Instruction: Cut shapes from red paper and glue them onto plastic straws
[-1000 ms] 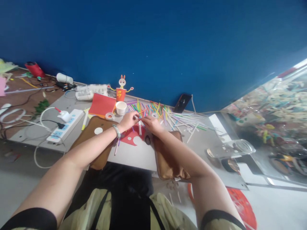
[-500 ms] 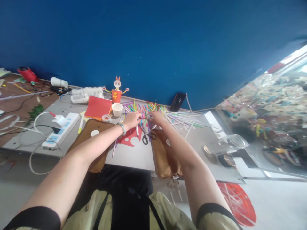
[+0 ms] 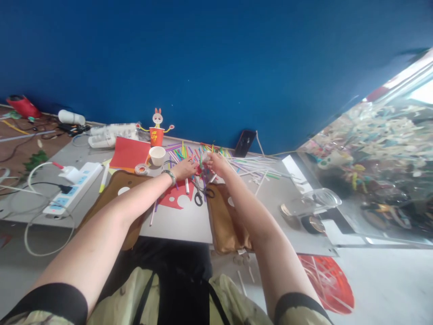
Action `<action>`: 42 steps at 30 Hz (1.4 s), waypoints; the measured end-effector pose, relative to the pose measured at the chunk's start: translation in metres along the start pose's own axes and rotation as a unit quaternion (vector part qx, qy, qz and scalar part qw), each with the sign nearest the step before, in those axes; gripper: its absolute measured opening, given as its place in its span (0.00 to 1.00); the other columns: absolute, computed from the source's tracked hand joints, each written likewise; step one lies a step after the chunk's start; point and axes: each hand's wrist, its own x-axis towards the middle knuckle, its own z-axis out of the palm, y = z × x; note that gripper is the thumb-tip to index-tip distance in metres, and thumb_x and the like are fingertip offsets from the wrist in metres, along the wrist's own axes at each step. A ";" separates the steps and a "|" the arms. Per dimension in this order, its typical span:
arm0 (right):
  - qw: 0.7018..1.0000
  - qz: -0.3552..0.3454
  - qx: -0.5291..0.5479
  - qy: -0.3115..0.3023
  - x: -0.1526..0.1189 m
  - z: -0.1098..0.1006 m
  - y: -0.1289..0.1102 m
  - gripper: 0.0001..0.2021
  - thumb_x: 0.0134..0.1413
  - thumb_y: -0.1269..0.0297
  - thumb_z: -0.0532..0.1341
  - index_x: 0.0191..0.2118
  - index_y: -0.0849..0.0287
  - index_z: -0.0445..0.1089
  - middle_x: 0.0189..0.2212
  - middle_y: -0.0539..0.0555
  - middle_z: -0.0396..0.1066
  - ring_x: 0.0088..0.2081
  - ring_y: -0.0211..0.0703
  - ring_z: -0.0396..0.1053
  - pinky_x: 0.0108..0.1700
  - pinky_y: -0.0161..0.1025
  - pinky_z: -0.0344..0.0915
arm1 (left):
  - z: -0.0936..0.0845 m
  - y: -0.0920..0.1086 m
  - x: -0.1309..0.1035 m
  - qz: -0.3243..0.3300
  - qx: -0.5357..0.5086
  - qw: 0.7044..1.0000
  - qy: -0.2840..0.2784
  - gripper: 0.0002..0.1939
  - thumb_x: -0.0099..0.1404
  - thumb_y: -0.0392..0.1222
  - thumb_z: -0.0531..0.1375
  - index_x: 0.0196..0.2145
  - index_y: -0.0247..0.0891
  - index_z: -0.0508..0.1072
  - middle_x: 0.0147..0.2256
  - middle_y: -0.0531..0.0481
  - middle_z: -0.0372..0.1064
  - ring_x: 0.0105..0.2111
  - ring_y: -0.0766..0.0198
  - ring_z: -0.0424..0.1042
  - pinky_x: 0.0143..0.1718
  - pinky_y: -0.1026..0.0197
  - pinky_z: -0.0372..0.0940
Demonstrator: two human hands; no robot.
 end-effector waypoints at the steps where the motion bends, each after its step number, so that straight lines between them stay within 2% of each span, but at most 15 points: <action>1: 1.000 0.013 0.008 -0.013 0.000 0.005 -0.001 0.10 0.60 0.54 0.57 0.36 0.56 0.64 0.24 0.48 0.68 0.27 0.38 0.70 0.31 0.34 0.68 | 0.000 -0.002 -0.001 0.006 0.005 1.000 -0.003 0.13 0.66 0.25 0.52 0.37 0.32 0.77 0.39 0.38 0.74 0.41 0.56 0.72 0.48 0.52 0.59; 4: 0.998 0.042 -0.021 -0.041 0.002 0.016 -0.001 0.16 0.62 0.51 0.52 0.31 0.57 0.63 0.21 0.49 0.66 0.23 0.38 0.68 0.27 0.33 0.66 | -0.003 -0.007 -0.007 0.009 0.019 1.000 -0.009 0.15 0.65 0.24 0.51 0.38 0.32 0.77 0.40 0.37 0.74 0.40 0.55 0.72 0.47 0.51 0.59; 7: 0.995 0.060 -0.067 -0.051 0.005 0.018 -0.001 0.18 0.64 0.50 0.49 0.31 0.58 0.64 0.20 0.50 0.66 0.19 0.36 0.65 0.23 0.33 0.64 | -0.007 -0.010 -0.012 0.006 0.028 0.999 -0.014 0.15 0.66 0.26 0.51 0.38 0.33 0.77 0.42 0.35 0.73 0.41 0.53 0.72 0.45 0.50 0.60; 11: 0.986 0.049 -0.156 -0.015 0.007 0.008 -0.004 0.18 0.64 0.48 0.50 0.36 0.59 0.66 0.22 0.50 0.68 0.18 0.36 0.65 0.23 0.34 0.63 | -0.007 -0.006 -0.009 -0.005 0.028 1.000 -0.012 0.15 0.66 0.27 0.51 0.38 0.34 0.77 0.43 0.36 0.73 0.42 0.53 0.72 0.46 0.50 0.59; 15: 0.964 0.009 -0.267 0.015 0.002 -0.004 -0.007 0.18 0.60 0.49 0.57 0.43 0.61 0.67 0.26 0.52 0.71 0.22 0.39 0.70 0.26 0.35 0.66 | 0.000 0.002 0.004 -0.018 0.016 1.000 -0.007 0.15 0.66 0.26 0.50 0.38 0.33 0.77 0.39 0.38 0.73 0.39 0.55 0.72 0.50 0.50 0.57; 18: 0.934 -0.028 -0.354 0.019 -0.005 -0.010 -0.003 0.20 0.56 0.54 0.63 0.49 0.62 0.67 0.32 0.55 0.75 0.28 0.42 0.73 0.33 0.37 0.68 | 0.005 0.006 0.011 -0.033 0.002 0.999 -0.004 0.15 0.66 0.26 0.50 0.38 0.32 0.77 0.38 0.38 0.72 0.39 0.56 0.72 0.53 0.50 0.56; 20: 0.909 -0.061 -0.411 0.018 -0.009 -0.012 0.002 0.21 0.52 0.59 0.66 0.51 0.62 0.68 0.40 0.58 0.76 0.38 0.45 0.75 0.42 0.39 0.69 | 0.007 0.006 0.013 -0.048 -0.010 0.999 -0.004 0.15 0.67 0.27 0.50 0.38 0.32 0.77 0.40 0.37 0.72 0.41 0.56 0.72 0.52 0.50 0.56; 23: 0.869 -0.106 -0.483 0.004 -0.012 -0.012 0.007 0.23 0.47 0.64 0.69 0.50 0.59 0.71 0.49 0.59 0.74 0.51 0.50 0.71 0.53 0.42 0.64 | 0.008 0.006 0.011 -0.080 -0.029 0.996 -0.008 0.14 0.66 0.28 0.52 0.37 0.32 0.78 0.41 0.36 0.71 0.43 0.54 0.71 0.52 0.51 0.57; 25: 0.846 -0.123 -0.519 -0.005 -0.014 -0.009 0.008 0.23 0.46 0.63 0.69 0.51 0.58 0.71 0.50 0.59 0.74 0.53 0.52 0.70 0.55 0.43 0.63 | 0.007 0.006 0.009 -0.105 -0.043 0.993 -0.013 0.13 0.66 0.29 0.53 0.36 0.32 0.78 0.42 0.36 0.71 0.44 0.54 0.71 0.51 0.51 0.58; 30: 0.808 -0.133 -0.574 -0.017 -0.018 -0.003 0.006 0.21 0.50 0.59 0.67 0.51 0.57 0.72 0.49 0.61 0.75 0.51 0.53 0.72 0.51 0.41 0.65 | 0.000 0.006 -0.001 -0.151 -0.083 0.985 -0.012 0.13 0.67 0.34 0.54 0.38 0.33 0.78 0.44 0.36 0.70 0.46 0.52 0.71 0.47 0.53 0.61; 35: 0.794 -0.121 -0.595 -0.018 -0.018 -0.004 0.007 0.23 0.51 0.59 0.67 0.53 0.57 0.71 0.48 0.60 0.76 0.48 0.51 0.73 0.48 0.40 0.67 | -0.017 0.001 -0.017 -0.186 -0.116 0.976 0.009 0.14 0.67 0.35 0.52 0.41 0.35 0.78 0.42 0.40 0.70 0.42 0.56 0.72 0.45 0.56 0.63; 38: 0.793 -0.113 -0.599 -0.014 -0.018 -0.006 0.010 0.23 0.51 0.58 0.67 0.54 0.56 0.71 0.47 0.59 0.77 0.46 0.51 0.74 0.45 0.39 0.68 | -0.030 -0.006 -0.035 -0.203 -0.134 0.970 0.016 0.15 0.64 0.32 0.52 0.42 0.36 0.78 0.40 0.42 0.71 0.40 0.57 0.72 0.43 0.57 0.64; 42: 0.793 -0.118 -0.597 -0.014 -0.023 -0.006 0.010 0.27 0.49 0.60 0.68 0.56 0.56 0.70 0.48 0.58 0.76 0.46 0.52 0.74 0.45 0.38 0.68 | -0.042 -0.010 -0.067 -0.209 -0.145 0.967 0.012 0.14 0.63 0.33 0.55 0.42 0.36 0.77 0.41 0.42 0.73 0.44 0.55 0.72 0.45 0.58 0.65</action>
